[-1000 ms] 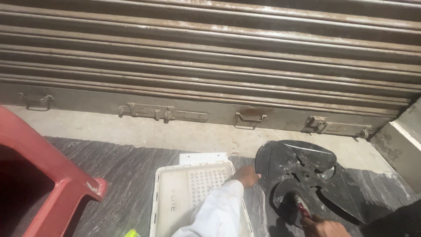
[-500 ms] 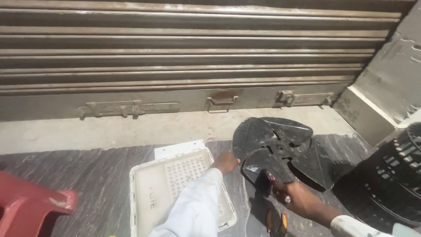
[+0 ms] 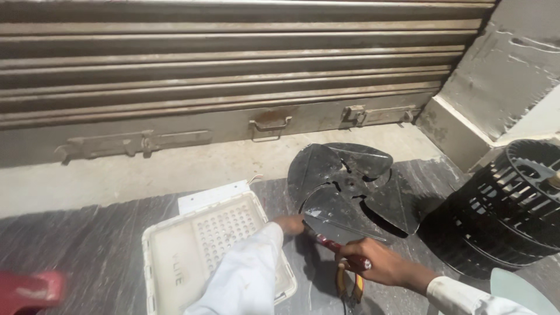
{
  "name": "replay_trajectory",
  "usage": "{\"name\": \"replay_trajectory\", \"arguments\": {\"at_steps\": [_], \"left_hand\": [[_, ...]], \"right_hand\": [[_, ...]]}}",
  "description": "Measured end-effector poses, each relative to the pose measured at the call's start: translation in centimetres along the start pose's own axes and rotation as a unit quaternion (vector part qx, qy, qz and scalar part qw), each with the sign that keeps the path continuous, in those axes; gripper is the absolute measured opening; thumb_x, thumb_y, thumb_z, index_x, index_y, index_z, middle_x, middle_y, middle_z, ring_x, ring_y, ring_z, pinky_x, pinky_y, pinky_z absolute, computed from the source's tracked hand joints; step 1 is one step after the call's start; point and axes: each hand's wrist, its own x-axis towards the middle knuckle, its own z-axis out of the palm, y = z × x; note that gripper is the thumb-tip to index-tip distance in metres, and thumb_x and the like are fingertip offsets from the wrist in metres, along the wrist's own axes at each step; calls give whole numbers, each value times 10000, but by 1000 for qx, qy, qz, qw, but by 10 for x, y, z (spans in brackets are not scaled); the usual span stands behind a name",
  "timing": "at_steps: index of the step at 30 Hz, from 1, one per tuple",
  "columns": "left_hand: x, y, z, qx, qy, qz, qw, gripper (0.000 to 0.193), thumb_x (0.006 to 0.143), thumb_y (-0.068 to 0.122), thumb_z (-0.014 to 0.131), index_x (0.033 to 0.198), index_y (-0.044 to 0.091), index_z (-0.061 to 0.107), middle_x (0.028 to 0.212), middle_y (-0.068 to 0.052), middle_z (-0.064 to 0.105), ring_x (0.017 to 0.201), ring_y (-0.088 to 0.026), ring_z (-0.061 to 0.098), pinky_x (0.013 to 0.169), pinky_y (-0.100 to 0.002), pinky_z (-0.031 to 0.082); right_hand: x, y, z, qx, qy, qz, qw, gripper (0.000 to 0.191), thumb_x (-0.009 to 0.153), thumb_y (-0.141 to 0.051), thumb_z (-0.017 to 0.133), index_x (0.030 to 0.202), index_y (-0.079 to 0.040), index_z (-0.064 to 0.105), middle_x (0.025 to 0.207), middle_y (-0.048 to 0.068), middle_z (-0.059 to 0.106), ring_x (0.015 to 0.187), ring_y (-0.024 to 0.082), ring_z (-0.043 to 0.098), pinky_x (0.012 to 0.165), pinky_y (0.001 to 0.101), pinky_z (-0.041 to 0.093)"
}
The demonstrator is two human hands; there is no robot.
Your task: The person cleans several fan blades using a brush and a small container of liquid. They dip the brush into the container and scrub the blades, then use pliers to remove debris from a black fan blade. The person also uses a hammer to tap the center of a light-colored fan blade.
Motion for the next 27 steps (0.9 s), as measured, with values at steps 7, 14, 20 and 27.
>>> {"name": "replay_trajectory", "arguments": {"at_steps": [7,14,20,27], "left_hand": [[9,1,-2,-32,4,9,999,556,965,306,558,1472,89,490,1398,-217,593,1265,-364,557,1034,-437,442],[-1,5,-2,-123,-65,-23,990,566,983,264,502,1532,161,411,1177,-174,673,896,-272,643,737,-440,514],[17,-11,1,-160,-13,5,987,764,868,58,477,1607,199,346,1125,-195,712,848,-271,692,698,-406,557],[29,7,11,-94,145,-14,985,775,927,87,578,1587,261,211,1538,-152,448,1163,-344,656,940,-437,549]], "right_hand": [[7,15,-2,-25,51,69,996,221,923,-219,654,1097,-94,708,910,103,750,793,241,719,731,410,548],[-7,0,4,-9,-16,111,994,295,952,-298,673,1180,-113,691,925,123,738,816,260,710,751,439,517],[-3,0,-1,-45,73,39,996,253,911,-214,683,1122,-75,700,1052,157,730,947,336,705,804,462,545],[-44,-14,18,19,-14,56,998,250,971,-270,644,1126,-76,670,1073,169,700,1017,378,677,877,497,501]]}}
